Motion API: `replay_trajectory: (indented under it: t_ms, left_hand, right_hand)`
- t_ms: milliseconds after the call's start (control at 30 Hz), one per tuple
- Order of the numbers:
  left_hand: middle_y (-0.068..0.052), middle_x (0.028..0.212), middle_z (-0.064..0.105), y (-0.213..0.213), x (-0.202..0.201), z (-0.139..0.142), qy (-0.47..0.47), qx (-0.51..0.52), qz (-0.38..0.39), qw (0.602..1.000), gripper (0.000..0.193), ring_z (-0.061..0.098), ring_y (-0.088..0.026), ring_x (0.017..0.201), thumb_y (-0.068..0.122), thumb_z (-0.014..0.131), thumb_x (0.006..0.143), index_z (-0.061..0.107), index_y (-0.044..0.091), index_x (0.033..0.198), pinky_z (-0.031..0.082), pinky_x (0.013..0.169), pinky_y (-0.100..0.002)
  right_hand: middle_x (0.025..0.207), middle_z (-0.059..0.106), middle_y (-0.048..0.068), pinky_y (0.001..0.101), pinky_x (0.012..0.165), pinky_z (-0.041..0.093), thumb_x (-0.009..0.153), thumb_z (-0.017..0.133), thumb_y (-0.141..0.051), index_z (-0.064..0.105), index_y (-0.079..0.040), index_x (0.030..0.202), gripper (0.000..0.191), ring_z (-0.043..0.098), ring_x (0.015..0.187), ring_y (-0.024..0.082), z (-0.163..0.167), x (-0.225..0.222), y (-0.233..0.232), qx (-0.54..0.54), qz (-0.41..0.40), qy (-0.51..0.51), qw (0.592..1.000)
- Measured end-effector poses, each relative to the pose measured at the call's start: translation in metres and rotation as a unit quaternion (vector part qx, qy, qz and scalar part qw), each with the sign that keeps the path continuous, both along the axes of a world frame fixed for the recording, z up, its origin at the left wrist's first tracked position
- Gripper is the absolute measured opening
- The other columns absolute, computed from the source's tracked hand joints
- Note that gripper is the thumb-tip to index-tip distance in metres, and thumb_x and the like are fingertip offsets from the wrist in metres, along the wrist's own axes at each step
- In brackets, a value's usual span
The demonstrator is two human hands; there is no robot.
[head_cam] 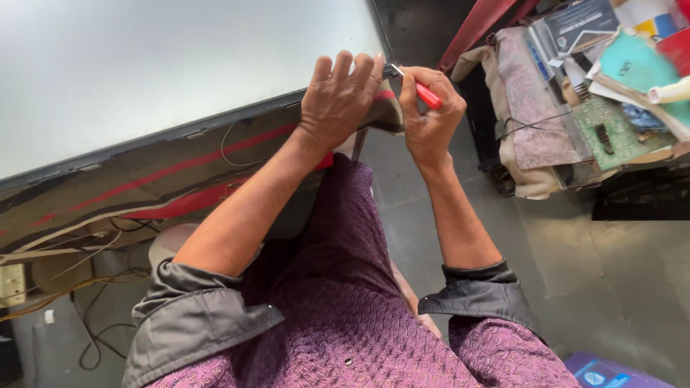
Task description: The person removes a screw from the back of a flat-screen TV, then wipes the screen surface with a cloth. The person retrieves a roll of black tape from a shelf and holds it near the TV.
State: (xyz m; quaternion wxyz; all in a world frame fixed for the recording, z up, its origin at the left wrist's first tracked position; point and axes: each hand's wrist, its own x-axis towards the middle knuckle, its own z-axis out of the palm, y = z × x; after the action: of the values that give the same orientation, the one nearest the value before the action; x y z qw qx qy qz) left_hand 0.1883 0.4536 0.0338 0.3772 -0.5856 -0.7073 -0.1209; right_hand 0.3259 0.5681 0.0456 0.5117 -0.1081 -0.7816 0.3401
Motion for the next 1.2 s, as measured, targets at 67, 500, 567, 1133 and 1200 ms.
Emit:
replay_trajectory:
  t_ms: [67, 500, 567, 1133, 1200]
  left_hand:
    - [-0.003, 0.112, 0.057, 0.001, 0.002, -0.003, 0.011, -0.006, 0.007, 1.0, 0.041, 0.052, -0.022, 0.104, 0.023, 0.064, 0.098, 0.067, 0.006, 0.135, 0.042, 0.084, -0.038]
    - [-0.002, 0.113, 0.057, 0.0, 0.004, 0.0, 0.0, -0.023, 0.004, 1.0, 0.044, 0.05, -0.022, 0.105, 0.022, 0.063, 0.097, 0.066, 0.005, 0.137, 0.043, 0.084, -0.037]
    - [-0.001, 0.114, 0.058, -0.002, 0.004, 0.002, -0.005, -0.021, 0.0, 1.0, 0.044, 0.05, -0.022, 0.105, 0.022, 0.063, 0.097, 0.066, 0.004, 0.137, 0.043, 0.083, -0.037]
    - [-0.003, 0.125, 0.058, -0.001, 0.003, 0.001, 0.004, 0.005, 0.014, 1.0, 0.04, 0.054, -0.022, 0.114, 0.026, 0.064, 0.1, 0.067, 0.007, 0.135, 0.046, 0.09, -0.036]
    - [-0.002, 0.125, 0.058, -0.001, 0.003, 0.0, 0.007, 0.002, 0.013, 1.0, 0.039, 0.054, -0.021, 0.113, 0.026, 0.064, 0.1, 0.068, 0.007, 0.134, 0.046, 0.089, -0.036]
  right_hand:
    - [0.1, 0.075, 0.012, 0.0309, 0.082, 0.058, 0.101, 0.071, 0.001, 0.071, 0.001, 0.104, 0.003, 0.073, 0.089, 0.019, -0.002, 0.0, 0.001, -0.003, 0.003, 0.018, 1.0]
    - [0.1, 0.075, 0.013, 0.0317, 0.079, 0.058, 0.101, 0.071, 0.001, 0.073, 0.002, 0.105, 0.004, 0.073, 0.088, 0.019, -0.004, -0.007, -0.001, -0.002, -0.013, 0.009, 1.0]
    - [0.1, 0.074, 0.013, 0.0318, 0.08, 0.058, 0.101, 0.072, 0.0, 0.072, 0.002, 0.105, 0.004, 0.073, 0.088, 0.019, -0.005, -0.01, 0.0, 0.026, -0.02, 0.013, 0.999]
    - [0.09, 0.075, 0.005, 0.0206, 0.074, 0.054, 0.109, 0.065, -0.007, 0.072, 0.003, 0.102, 0.014, 0.069, 0.079, 0.007, 0.008, 0.0, 0.008, -0.109, 0.052, -0.021, 0.992]
    - [0.091, 0.076, 0.004, 0.0196, 0.071, 0.052, 0.109, 0.065, -0.007, 0.072, 0.002, 0.104, 0.013, 0.066, 0.078, 0.005, 0.01, 0.001, 0.009, -0.108, 0.058, -0.029, 0.992]
